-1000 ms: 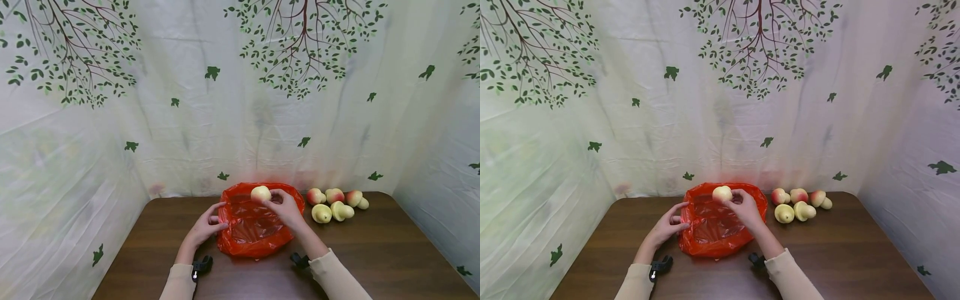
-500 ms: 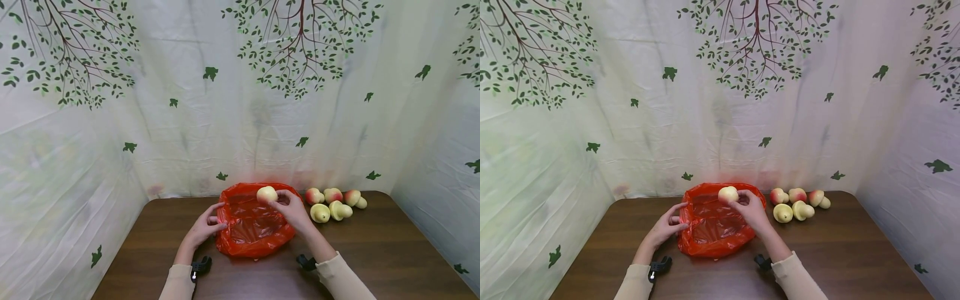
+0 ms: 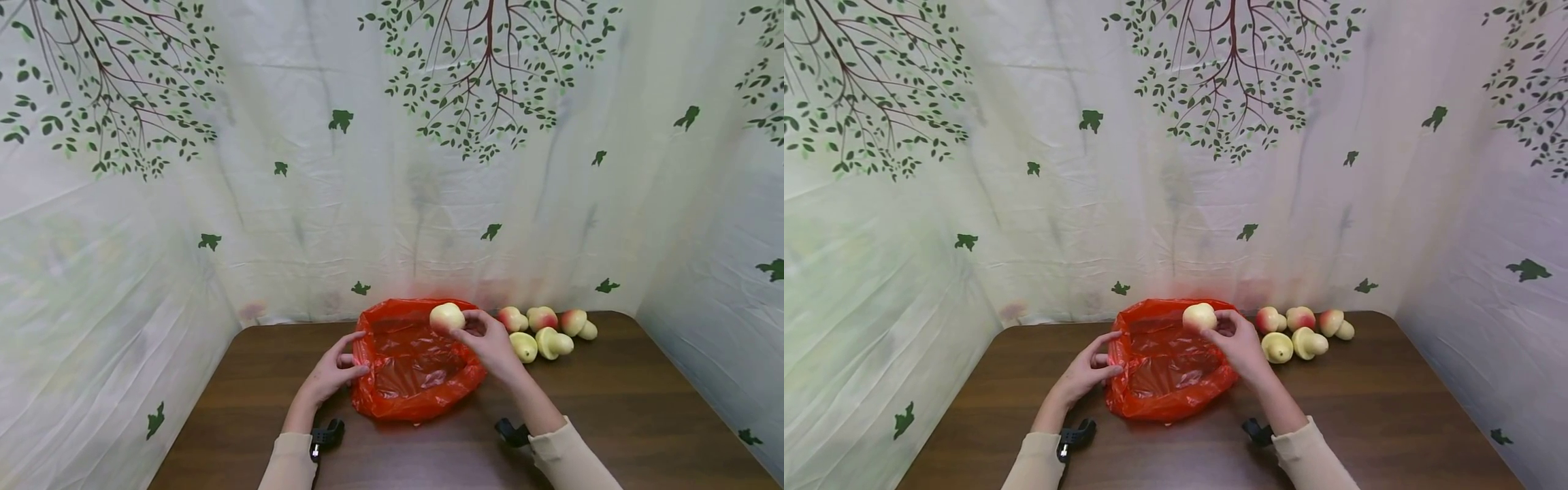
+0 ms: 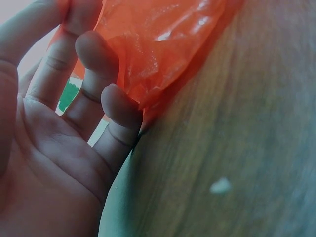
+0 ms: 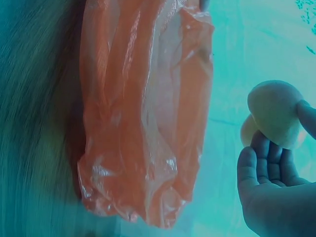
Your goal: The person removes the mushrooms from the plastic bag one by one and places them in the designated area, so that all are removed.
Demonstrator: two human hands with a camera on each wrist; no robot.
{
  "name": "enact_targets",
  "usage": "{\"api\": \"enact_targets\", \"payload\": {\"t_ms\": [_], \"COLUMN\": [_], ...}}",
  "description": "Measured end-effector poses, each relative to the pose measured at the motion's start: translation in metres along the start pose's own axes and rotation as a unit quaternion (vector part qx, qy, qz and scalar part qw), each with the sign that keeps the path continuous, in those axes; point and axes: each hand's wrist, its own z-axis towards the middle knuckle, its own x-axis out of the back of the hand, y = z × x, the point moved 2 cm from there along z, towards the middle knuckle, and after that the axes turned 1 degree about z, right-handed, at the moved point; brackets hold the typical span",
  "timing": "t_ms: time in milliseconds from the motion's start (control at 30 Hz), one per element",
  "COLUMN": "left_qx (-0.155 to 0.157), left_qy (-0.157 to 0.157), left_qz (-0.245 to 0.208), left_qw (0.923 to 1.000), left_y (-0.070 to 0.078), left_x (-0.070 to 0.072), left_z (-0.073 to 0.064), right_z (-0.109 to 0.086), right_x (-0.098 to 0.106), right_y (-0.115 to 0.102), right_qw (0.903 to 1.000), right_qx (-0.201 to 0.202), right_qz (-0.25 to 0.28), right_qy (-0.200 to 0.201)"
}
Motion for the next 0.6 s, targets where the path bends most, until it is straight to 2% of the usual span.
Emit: {"api": "enact_targets", "payload": {"t_ms": [300, 600], "left_qx": [-0.003, -0.001], "left_qy": [-0.003, 0.001], "left_qz": [-0.001, -0.007], "left_qw": [1.0000, 1.0000], "left_y": [0.001, -0.001], "left_x": [0.001, 0.000], "left_z": [0.000, 0.000], "right_z": [-0.004, -0.007], "right_x": [0.019, 0.040], "right_y": [0.003, 0.008], "right_qw": [0.9997, 0.9996], "right_qx": [-0.014, -0.005], "right_qz": [-0.016, -0.012], "right_qy": [0.009, 0.023]}}
